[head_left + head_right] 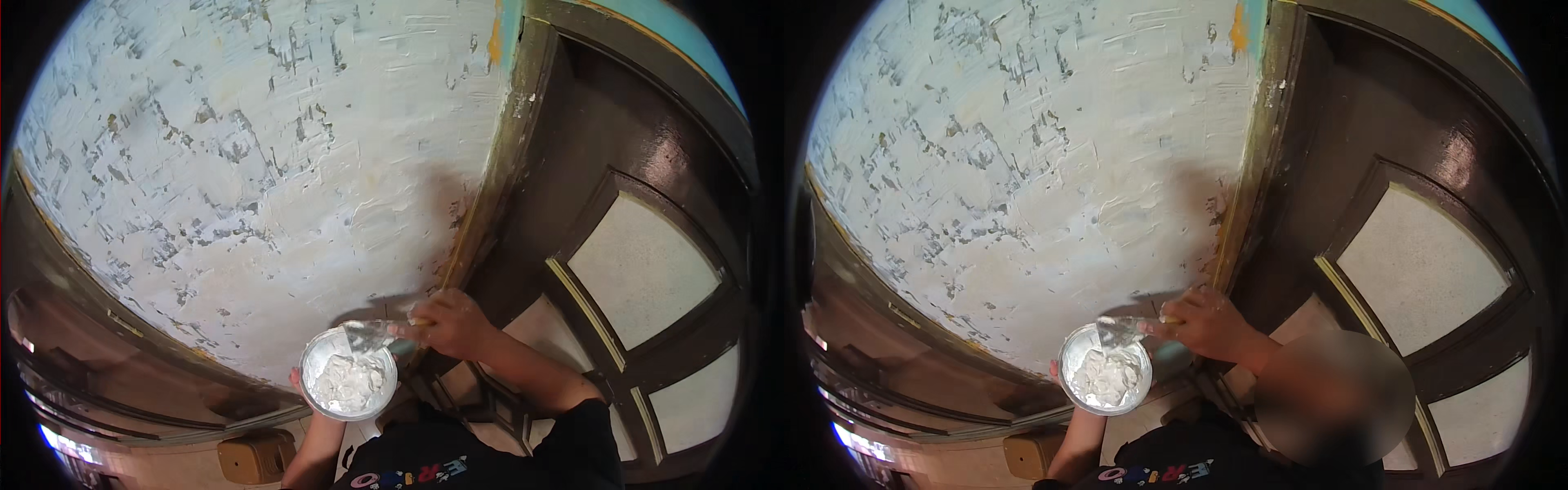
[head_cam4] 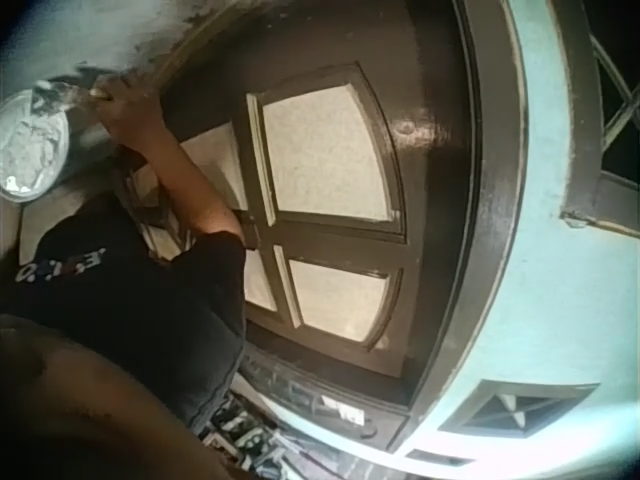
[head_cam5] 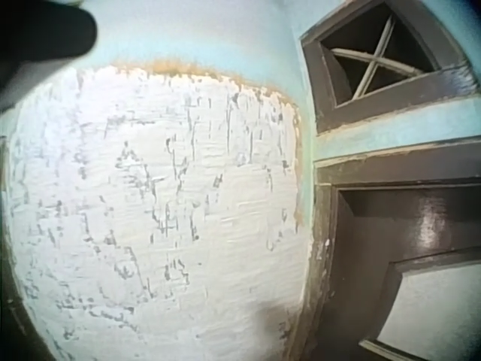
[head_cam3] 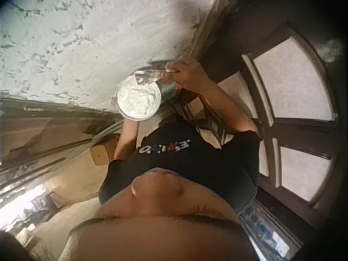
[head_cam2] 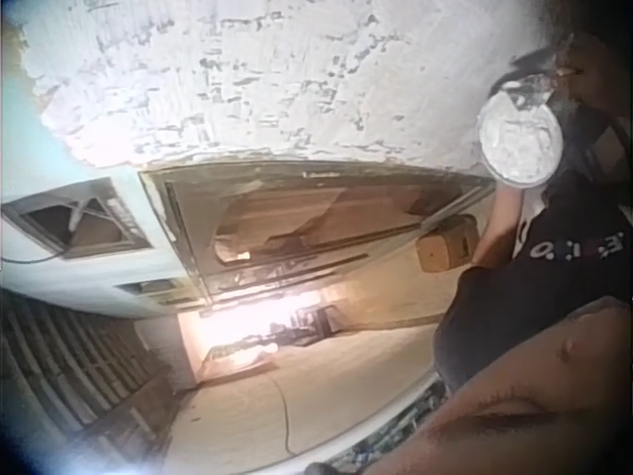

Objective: Applying plaster or putty to a wall using a putty knife.

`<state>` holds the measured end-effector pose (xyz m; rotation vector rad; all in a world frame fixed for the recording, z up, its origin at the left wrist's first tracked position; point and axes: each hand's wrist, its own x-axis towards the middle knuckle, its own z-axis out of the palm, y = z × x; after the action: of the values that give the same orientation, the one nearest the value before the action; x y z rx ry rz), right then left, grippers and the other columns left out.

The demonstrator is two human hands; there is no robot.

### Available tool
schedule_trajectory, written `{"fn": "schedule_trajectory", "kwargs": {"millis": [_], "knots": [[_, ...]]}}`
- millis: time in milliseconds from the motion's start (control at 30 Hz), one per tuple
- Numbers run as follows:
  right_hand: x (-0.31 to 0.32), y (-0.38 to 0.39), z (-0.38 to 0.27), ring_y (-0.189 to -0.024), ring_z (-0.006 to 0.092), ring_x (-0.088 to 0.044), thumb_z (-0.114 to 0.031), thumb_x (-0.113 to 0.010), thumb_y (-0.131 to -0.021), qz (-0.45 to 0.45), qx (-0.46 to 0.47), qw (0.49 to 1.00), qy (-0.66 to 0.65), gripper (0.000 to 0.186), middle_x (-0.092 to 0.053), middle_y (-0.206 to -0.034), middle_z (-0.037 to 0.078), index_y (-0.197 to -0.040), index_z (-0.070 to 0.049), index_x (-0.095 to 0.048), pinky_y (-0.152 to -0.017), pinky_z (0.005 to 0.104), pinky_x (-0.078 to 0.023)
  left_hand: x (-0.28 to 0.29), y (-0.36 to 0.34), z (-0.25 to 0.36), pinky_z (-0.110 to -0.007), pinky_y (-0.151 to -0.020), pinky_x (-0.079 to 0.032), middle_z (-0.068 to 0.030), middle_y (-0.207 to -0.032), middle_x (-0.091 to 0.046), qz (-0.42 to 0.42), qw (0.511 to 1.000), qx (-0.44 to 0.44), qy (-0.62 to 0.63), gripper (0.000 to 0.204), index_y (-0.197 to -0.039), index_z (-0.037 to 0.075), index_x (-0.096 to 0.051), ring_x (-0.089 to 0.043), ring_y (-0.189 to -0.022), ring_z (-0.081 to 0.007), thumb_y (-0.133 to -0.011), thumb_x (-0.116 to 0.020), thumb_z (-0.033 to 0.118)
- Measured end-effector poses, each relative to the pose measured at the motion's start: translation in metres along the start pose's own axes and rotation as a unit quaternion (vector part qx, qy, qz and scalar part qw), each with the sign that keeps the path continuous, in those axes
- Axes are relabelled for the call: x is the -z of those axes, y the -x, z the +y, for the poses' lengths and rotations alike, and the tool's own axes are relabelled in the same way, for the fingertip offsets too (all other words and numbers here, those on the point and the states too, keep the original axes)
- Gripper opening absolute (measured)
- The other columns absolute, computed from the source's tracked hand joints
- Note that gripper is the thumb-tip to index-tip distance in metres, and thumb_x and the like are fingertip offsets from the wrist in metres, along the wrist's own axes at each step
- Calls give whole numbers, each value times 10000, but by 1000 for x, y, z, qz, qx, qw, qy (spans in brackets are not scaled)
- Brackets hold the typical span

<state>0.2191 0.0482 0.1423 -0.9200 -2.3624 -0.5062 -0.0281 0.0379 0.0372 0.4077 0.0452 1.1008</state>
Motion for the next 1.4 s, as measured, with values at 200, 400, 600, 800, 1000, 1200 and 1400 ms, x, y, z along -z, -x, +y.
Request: {"fn": "schedule_trajectory", "kwargs": {"millis": [200, 400, 600, 800, 1000, 1200, 1400], "knots": [[1, -18, 12, -866, 189, -557, -182, -703, -741, -60, -33, 994, -85, 470, -565, -951, -39, -1173, -364, -666, -777, 367, -469, 8, 1, -2, -644, -973, -431, -261, -1455, -355, 20, 999, 15, 34, 1114, -1483, 102, -294, -457, -1243, -488, -676, -550, 825], [-5, -22, 21, -948, 201, -542, -198, -705, -762, -172, -14, 984, -38, 462, -553, -934, -33, -1180, -384, -647, -865, 416, -441, -17, -5, -3, -666, -1002, -381, -272, -1436, -374, -75, 986, 70, 131, 1123, -1468, 68, -319, -433, -1265, -496, -661, -568, 808], [13, -23, 25, -918, 214, -560, -196, -708, -758, -131, -84, 988, 1, 442, -552, -925, -10, -1167, -355, -653, -813, 415, -480, 15, 6, 4, -656, -1015, -375, -282, -1449, -366, -8, 1000, -8, 8, 1083, -1464, 74, -334, -408, -1299, -475, -692, -517, 811], [-26, -19, 21, -840, 227, -585, -166, -696, -762, -116, -83, 990, -16, 465, -555, -911, 11, -1192, -334, -642, -716, 379, -503, 11, -2, -3, -647, -1009, -393, -278, -1446, -367, -20, 999, 41, 27, 1109, -1465, 75, -333, -418, -1277, -491, -674, -537, 826], [19, -10, 12, -731, 269, -604, -145, -659, -801, -115, -180, 970, -115, 377, -572, -853, 38, -1152, -283, -669, -616, 390, -506, 11, 4, 6, -621, -1009, -409, -264, -1453, -366, 14, 997, -37, 61, 1075, -1461, 52, -331, -431, -1282, -454, -703, -548, 781], [13, 12, -8, -742, 250, -630, -133, -617, -832, -211, -177, 940, -202, 341, -590, -852, 38, -1150, -238, -683, -626, 386, -514, 1, -7, 9, -575, -1051, -393, -221, -1476, -360, 24, 996, -76, -30, 1060, -1481, 65, -294, -418, -1314, -414, -704, -582, 726], [19, 7, -3, -807, 296, -632, -179, -566, -909, -172, -246, 923, -240, 335, -612, -944, 89, -1237, -198, -630, -684, 398, -521, -1, -8, -7, -568, -1037, -414, -217, -1468, -368, -2, 995, -73, -69, 1081, -1486, 55, -270, -435, -1301, -400, -712, -562, 751]]}}
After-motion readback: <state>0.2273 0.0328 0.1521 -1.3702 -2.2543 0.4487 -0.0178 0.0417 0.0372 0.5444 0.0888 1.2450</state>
